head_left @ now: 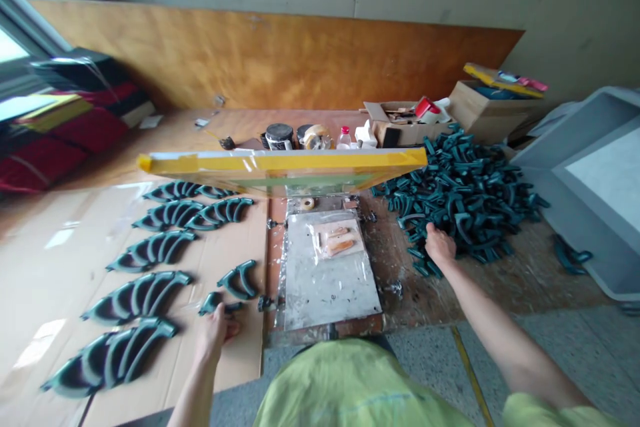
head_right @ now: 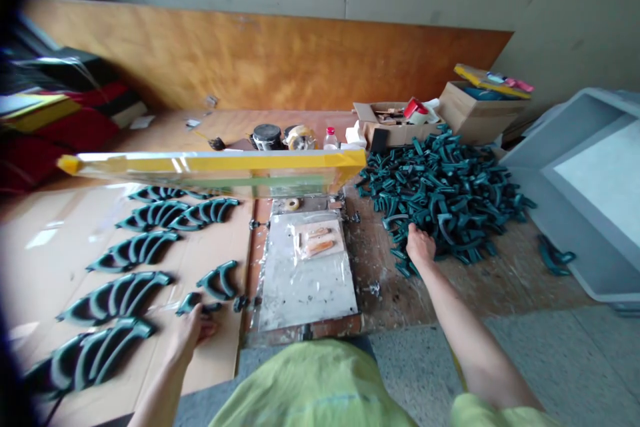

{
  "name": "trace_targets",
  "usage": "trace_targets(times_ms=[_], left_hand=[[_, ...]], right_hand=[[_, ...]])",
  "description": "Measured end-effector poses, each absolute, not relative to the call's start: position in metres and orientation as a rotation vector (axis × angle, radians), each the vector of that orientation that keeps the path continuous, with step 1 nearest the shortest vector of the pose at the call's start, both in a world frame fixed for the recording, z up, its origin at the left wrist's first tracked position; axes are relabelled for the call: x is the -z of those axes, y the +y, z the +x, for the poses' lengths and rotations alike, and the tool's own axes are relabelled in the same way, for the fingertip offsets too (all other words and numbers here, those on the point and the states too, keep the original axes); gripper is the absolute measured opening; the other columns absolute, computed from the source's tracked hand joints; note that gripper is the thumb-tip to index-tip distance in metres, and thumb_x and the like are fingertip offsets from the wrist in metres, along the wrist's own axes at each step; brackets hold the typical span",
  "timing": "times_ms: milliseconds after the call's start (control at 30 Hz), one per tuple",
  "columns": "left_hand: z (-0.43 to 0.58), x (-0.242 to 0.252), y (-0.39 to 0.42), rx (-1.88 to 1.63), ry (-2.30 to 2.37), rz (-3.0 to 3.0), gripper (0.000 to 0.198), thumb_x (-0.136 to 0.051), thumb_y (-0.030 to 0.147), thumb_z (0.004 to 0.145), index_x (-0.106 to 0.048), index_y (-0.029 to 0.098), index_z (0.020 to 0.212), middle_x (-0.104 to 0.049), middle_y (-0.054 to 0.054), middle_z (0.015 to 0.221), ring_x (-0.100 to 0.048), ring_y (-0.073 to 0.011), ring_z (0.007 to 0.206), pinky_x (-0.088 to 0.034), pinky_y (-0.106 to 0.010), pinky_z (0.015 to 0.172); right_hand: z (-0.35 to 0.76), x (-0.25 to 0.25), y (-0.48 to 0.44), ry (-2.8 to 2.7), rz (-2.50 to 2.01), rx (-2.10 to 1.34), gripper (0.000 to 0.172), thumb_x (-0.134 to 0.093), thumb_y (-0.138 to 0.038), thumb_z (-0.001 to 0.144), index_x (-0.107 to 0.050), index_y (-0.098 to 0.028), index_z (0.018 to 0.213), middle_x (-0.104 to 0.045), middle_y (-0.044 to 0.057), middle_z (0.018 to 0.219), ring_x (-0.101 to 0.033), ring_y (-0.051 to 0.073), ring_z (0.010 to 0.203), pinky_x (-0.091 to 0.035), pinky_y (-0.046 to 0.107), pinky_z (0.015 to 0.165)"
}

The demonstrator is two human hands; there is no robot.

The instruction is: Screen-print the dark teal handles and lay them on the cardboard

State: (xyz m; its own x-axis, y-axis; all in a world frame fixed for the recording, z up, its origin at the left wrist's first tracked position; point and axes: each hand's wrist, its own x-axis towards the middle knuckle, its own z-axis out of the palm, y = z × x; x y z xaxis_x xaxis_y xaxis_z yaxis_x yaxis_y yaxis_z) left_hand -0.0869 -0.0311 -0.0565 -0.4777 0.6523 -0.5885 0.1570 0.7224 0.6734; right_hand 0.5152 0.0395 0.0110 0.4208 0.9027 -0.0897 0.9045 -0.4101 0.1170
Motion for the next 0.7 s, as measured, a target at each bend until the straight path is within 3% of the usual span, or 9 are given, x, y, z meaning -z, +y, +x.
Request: trace_targets(times_ms=[167,300,400,533,700], left_hand=[[-0.093,0.044,-0.02,-0.534,2.045,0.701,0.042,-0.045,0.055,0.082,-0.051,0.021,0.058,-0.055,-0.007,0.042,-0.055,-0.0216,0.039,-0.043,-0.03,0.042],[-0.087,0.005,0.003,-0.548,2.085,0.898,0.048,-0.05,0.063,0.078,-0.054,0.02,0.056,-0.049,-0.002,0.036,-0.046,-0.0177,0.033,-0.035,-0.026,0.038],[-0.056,-0.052,0.037,-0.923,1.881,1.123,0.049,-0.047,0.064,0.082,-0.062,0.018,0.075,-0.054,0.001,0.044,-0.048,-0.014,0.038,-0.036,-0.023,0.041],[-0.001,-0.139,0.08,-1.467,1.433,1.127,0.046,-0.052,0.059,0.085,-0.06,0.018,0.103,-0.056,0.004,0.053,-0.047,-0.0097,0.042,-0.039,-0.02,0.045],[0.031,-0.19,0.096,-1.567,1.102,1.148,0.039,-0.036,0.053,0.095,-0.048,0.02,0.077,-0.053,0.004,0.05,-0.044,-0.0077,0.04,-0.033,-0.02,0.045]], right_hand=[[0.492,0.0,0.037,1.997,2.636,-0.002,0.031,-0.046,-0.018,0.091,-0.061,-0.016,0.118,-0.067,0.015,0.11,-0.057,0.027,0.105,-0.044,0.038,0.088],[0.402,-0.006,0.052,2.817,2.111,0.202,0.032,-0.048,-0.021,0.092,-0.065,-0.021,0.119,-0.068,0.01,0.109,-0.055,0.025,0.104,-0.044,0.04,0.091],[0.338,-0.012,0.068,3.068,1.709,0.323,0.03,-0.05,-0.015,0.091,-0.068,-0.022,0.115,-0.069,0.008,0.102,-0.055,0.022,0.097,-0.045,0.036,0.086],[0.295,-0.021,0.079,2.996,1.598,0.266,0.026,-0.05,-0.016,0.092,-0.069,-0.02,0.108,-0.067,0.008,0.1,-0.054,0.022,0.099,-0.043,0.035,0.086],[0.287,-0.031,0.064,2.848,1.651,0.138,0.032,-0.046,-0.016,0.093,-0.063,-0.018,0.12,-0.067,0.013,0.109,-0.053,0.027,0.11,-0.041,0.045,0.096]])
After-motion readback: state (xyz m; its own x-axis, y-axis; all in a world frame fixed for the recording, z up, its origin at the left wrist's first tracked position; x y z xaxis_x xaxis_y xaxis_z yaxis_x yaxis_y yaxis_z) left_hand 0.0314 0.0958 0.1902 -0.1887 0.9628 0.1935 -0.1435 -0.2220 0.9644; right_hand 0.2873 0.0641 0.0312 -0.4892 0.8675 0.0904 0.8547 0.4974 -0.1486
